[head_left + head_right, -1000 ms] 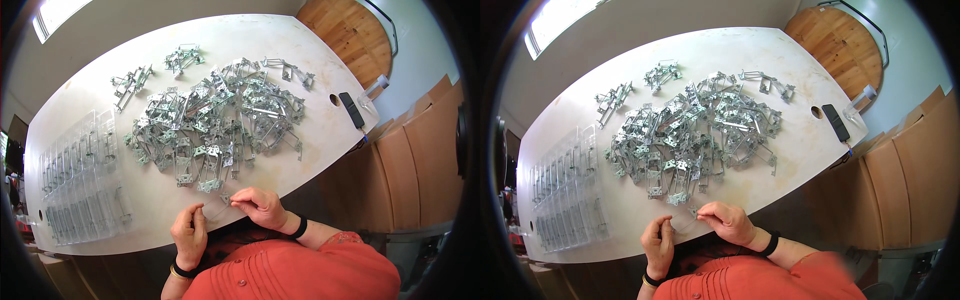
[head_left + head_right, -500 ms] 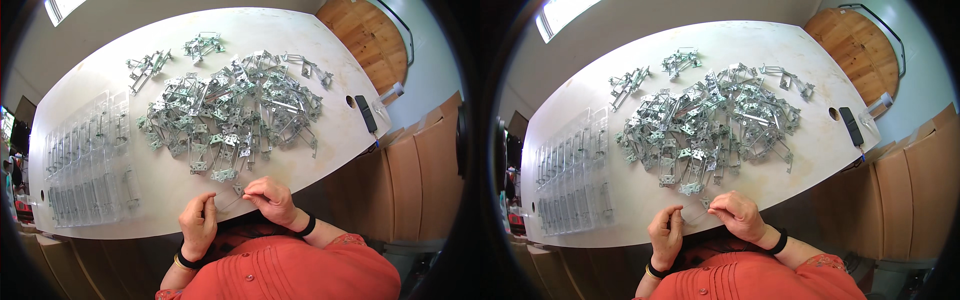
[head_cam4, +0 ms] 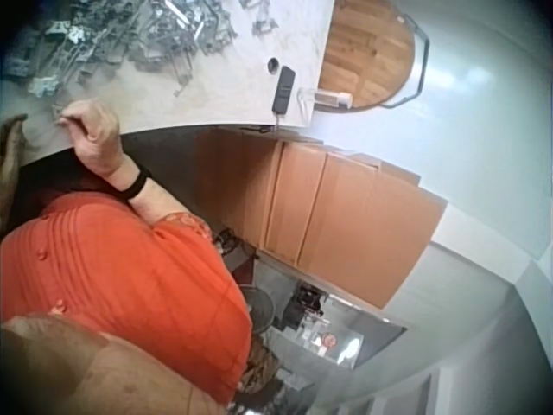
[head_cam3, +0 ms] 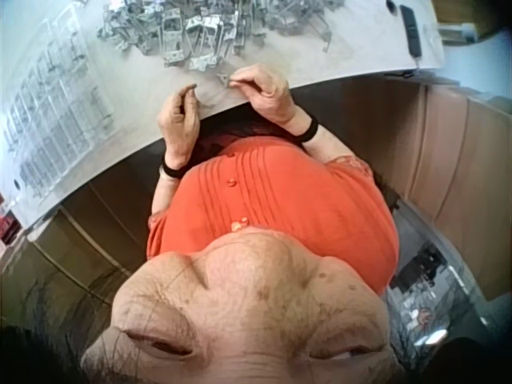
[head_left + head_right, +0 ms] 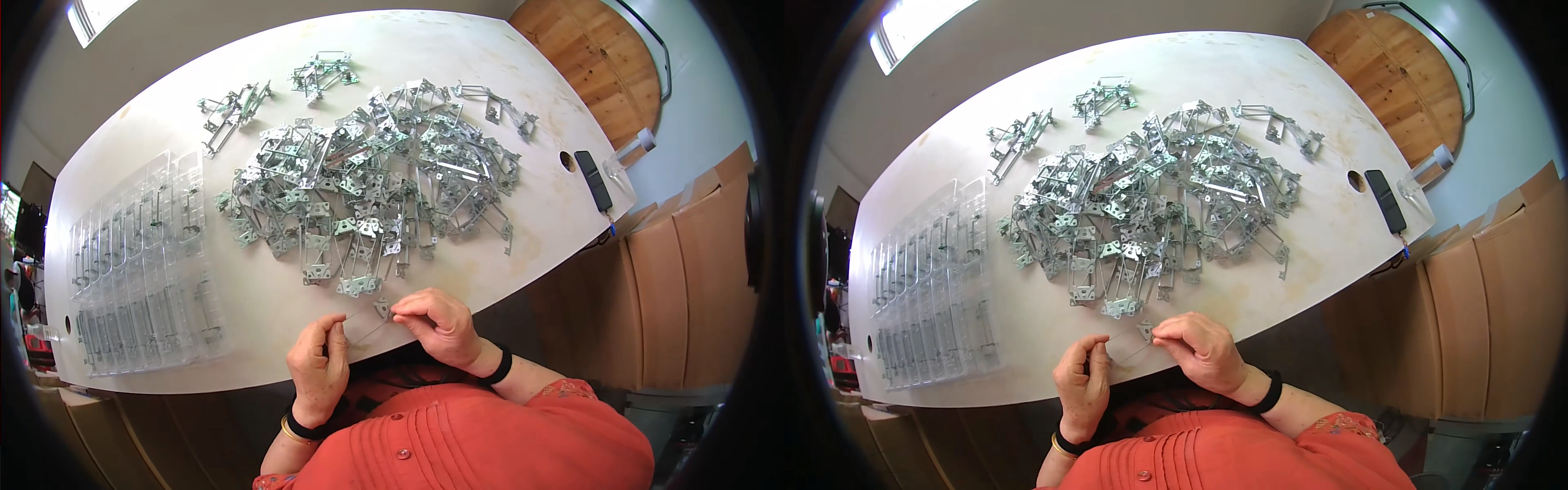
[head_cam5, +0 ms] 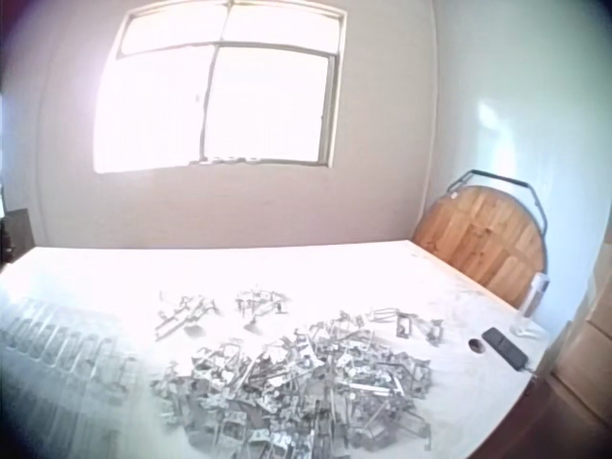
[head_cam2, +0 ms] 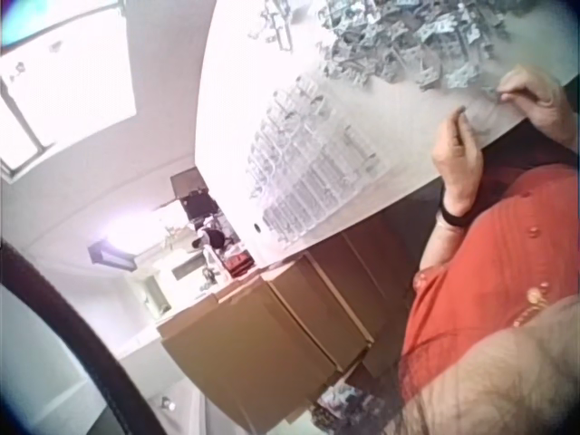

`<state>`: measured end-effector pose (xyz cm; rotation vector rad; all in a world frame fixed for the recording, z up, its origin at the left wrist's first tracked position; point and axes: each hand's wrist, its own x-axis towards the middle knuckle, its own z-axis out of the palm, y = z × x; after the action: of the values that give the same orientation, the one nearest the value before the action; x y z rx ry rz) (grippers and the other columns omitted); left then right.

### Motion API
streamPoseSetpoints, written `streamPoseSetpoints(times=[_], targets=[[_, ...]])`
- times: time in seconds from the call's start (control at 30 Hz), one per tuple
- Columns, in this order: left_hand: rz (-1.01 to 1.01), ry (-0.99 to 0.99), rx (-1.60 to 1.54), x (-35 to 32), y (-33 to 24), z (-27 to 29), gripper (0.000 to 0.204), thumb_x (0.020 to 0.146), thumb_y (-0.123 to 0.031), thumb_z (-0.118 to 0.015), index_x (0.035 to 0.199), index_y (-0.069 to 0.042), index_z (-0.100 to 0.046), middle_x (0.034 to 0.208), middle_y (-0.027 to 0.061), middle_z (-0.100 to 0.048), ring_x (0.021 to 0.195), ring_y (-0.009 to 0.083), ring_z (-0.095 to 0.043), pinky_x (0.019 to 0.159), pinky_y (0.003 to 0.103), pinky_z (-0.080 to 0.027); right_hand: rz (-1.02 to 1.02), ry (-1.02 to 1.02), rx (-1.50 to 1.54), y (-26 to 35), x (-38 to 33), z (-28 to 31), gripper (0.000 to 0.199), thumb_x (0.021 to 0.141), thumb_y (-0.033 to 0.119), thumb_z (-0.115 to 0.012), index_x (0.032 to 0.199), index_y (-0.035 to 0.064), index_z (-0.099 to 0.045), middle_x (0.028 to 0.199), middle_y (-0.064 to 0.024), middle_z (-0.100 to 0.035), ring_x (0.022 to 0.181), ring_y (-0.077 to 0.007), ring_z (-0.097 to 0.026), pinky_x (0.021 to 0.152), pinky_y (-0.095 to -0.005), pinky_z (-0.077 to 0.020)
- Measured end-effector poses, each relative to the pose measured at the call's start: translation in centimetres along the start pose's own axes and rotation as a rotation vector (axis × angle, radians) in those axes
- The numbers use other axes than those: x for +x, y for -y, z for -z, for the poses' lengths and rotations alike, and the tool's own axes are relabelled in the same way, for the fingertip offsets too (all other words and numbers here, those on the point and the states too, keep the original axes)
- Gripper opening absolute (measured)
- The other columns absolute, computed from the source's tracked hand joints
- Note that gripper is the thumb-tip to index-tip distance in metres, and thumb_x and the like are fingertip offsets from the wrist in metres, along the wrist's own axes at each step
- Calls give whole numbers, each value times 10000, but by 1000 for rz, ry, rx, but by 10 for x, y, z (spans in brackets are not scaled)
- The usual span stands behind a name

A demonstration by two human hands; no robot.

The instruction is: The person assembles small metal brackets by hand, inserting a thin metal rod into the holes of two bracket pieces. They place the assembled units into a clear plastic tray on the table. The process is repeated continuously with parts from a large pile on the table.

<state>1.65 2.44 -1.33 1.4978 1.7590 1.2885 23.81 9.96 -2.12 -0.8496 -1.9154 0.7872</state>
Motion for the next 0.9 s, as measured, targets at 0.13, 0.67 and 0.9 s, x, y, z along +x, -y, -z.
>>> streamPoseSetpoints(times=[0.13, 0.67, 0.9], targets=[[44, 9, -18, -3, 4, 0, 92, 1068, -20, -719, 1139, 7, -770, 857, 108, -711, 673, 169, -632, 634, 326, -512, 27, 6, 19, 1, 3, -1, 233, 927, -53, -843, 1099, 54, -729, 1016, -99, -798, 885, -272, -773, 765, -360, -613], [24, 120, 5, 7, -11, 13, 151, 1040, -81, -735, 1178, -37, -779, 970, 145, -716, 755, 265, -664, 667, 377, -518, -70, 22, 99, 0, -3, 6, 180, 955, -10, -832, 1080, 60, -722, 1067, -151, -785, 1076, -328, -795, 866, -388, -619], [24, 68, -45, 2, 0, 9, 301, 1043, -117, -746, 1325, -19, -704, 1045, 164, -712, 809, 244, -677, 722, 393, -559, -180, 88, 194, 7, -9, 2, 124, 982, -23, -800, 1060, 27, -716, 1074, -154, -770, 1030, -284, -761, 919, -370, -596]])
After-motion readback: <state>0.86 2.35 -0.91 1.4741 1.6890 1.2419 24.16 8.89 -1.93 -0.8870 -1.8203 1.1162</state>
